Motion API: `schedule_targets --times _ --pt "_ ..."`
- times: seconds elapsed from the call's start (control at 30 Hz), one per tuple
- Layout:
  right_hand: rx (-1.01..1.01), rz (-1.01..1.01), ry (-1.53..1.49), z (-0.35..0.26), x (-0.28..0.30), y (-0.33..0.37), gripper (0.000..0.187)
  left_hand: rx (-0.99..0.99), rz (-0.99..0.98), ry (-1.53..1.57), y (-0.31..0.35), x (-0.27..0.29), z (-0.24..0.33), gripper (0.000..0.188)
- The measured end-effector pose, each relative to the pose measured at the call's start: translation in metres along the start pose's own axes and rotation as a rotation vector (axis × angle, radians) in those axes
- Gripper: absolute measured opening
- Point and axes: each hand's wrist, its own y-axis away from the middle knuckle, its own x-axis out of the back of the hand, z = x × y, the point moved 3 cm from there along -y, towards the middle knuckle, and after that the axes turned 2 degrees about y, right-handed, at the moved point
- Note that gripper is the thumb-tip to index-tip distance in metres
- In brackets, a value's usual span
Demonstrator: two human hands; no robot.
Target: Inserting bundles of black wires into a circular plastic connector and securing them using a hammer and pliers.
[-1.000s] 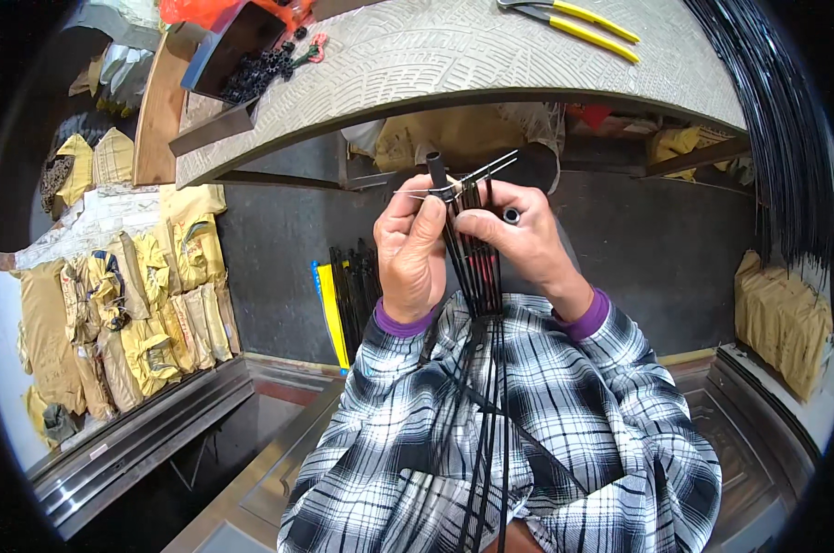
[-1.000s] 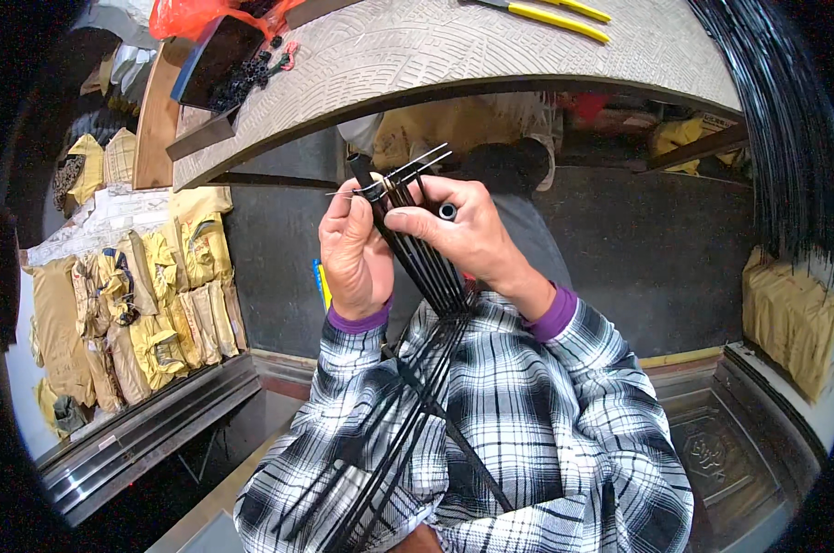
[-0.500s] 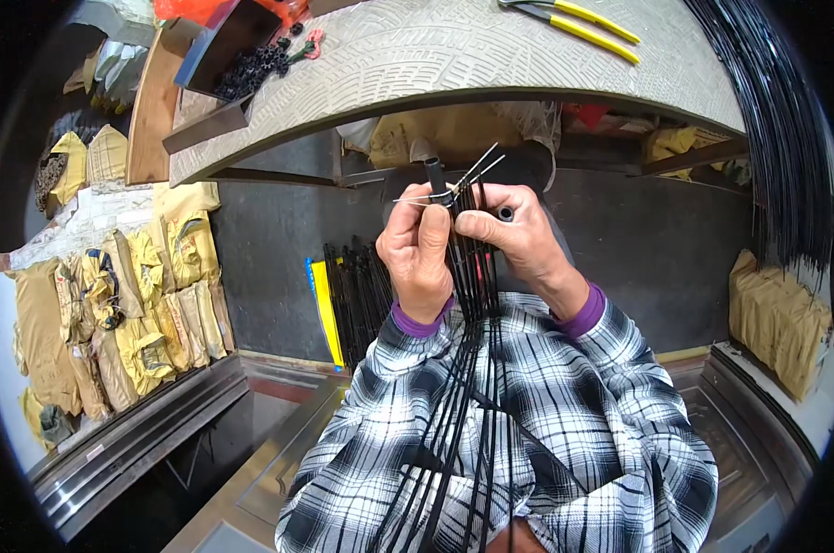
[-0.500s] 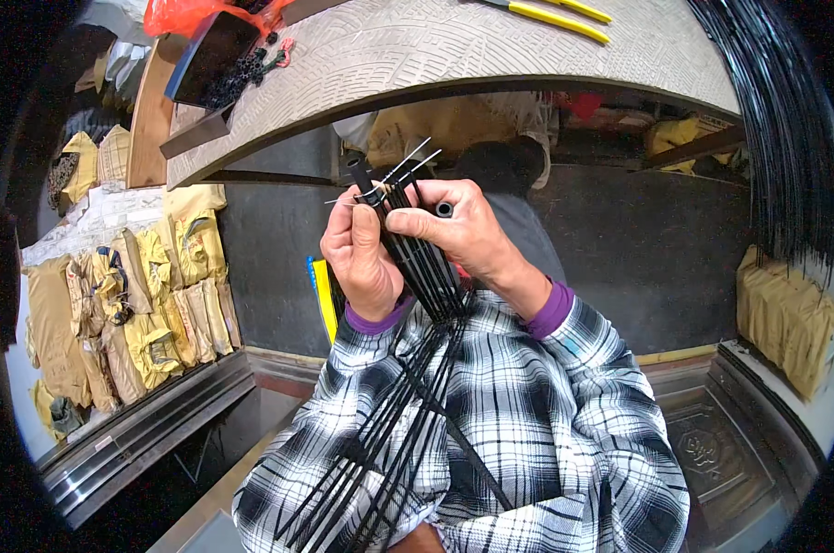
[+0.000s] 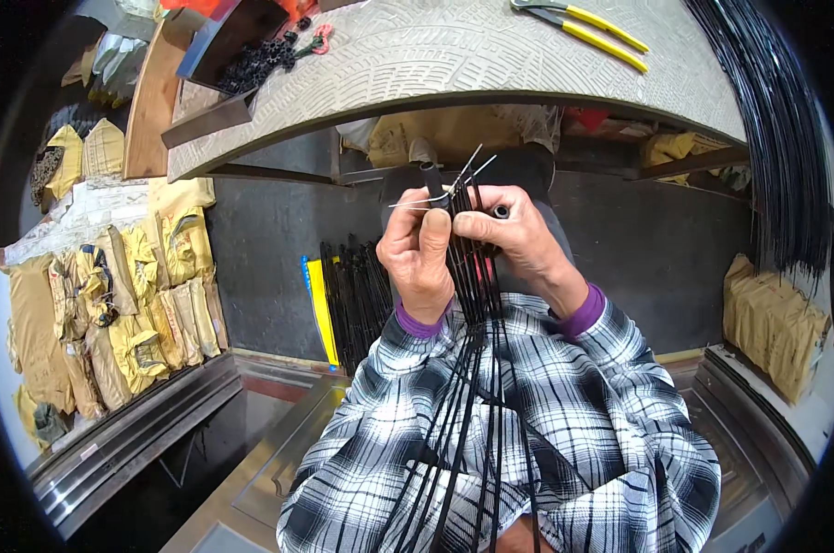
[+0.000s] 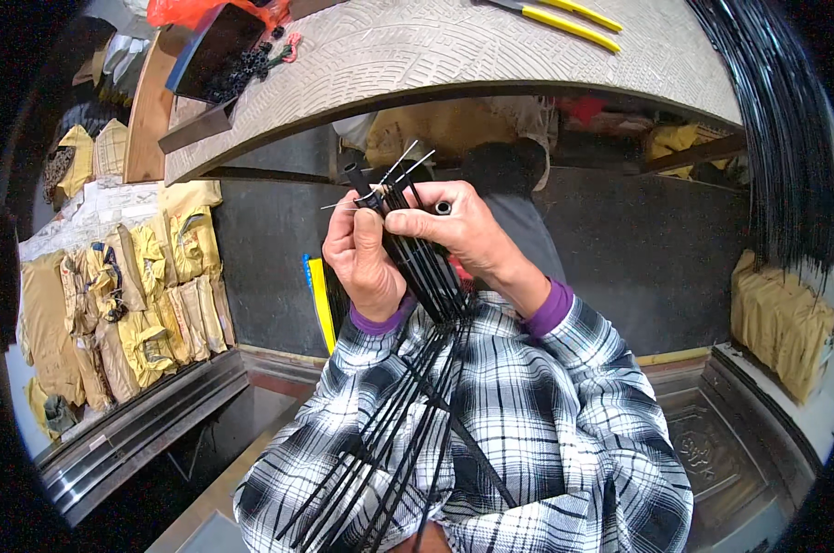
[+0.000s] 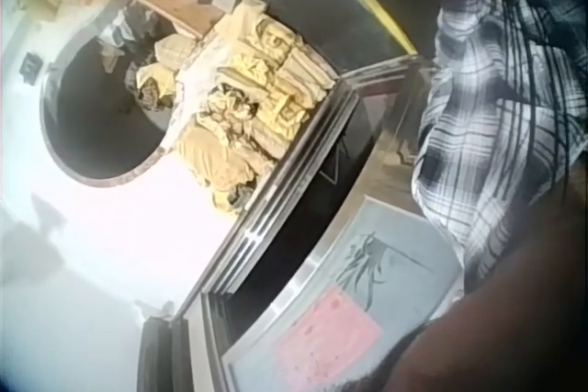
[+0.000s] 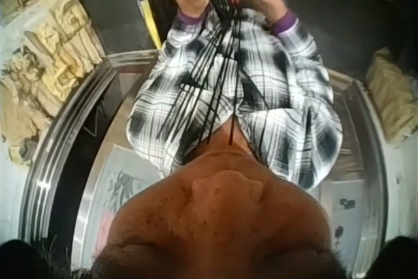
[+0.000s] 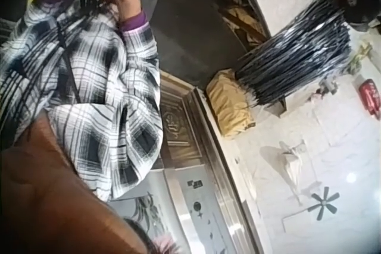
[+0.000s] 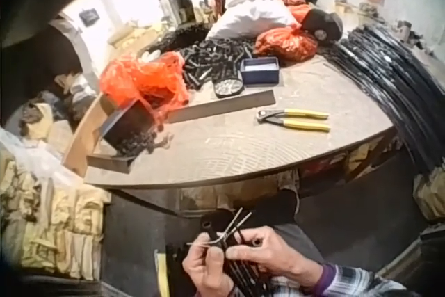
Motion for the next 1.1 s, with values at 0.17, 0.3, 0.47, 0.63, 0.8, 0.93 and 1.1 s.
schedule_targets --times 0.17,0.3,0.47,0.63,0.8,0.93,1.1 --pt "0.299 0.200 0.274 -0.007 0.042 -0.004 0.029 0.076 -0.037 0.136 -0.012 0.008 -0.012 0.025" --pt "0.590 0.393 0.144 -0.089 0.064 -0.020 0.067 0.277 -0.043 0.491 -0.012 -0.014 0.001 0.025" --pt "0.309 -0.247 0.651 -0.123 -0.002 -0.060 0.051 0.414 -0.074 0.574 -0.015 -0.017 0.001 0.022" --pt "-0.014 -0.510 0.579 -0.107 -0.006 -0.075 0.041 0.447 0.004 0.584 -0.014 -0.023 0.005 0.016" --pt "0.002 -0.537 0.451 -0.093 0.002 -0.078 0.047 0.437 -0.019 0.578 -0.013 -0.018 0.003 0.020" --pt "-0.027 -0.528 0.494 -0.096 0.001 -0.073 0.046 0.446 -0.006 0.555 -0.013 -0.019 0.003 0.025" --pt "0.052 -0.526 0.505 -0.097 0.001 -0.070 0.047 0.445 0.001 0.573 -0.013 -0.017 0.001 0.026"
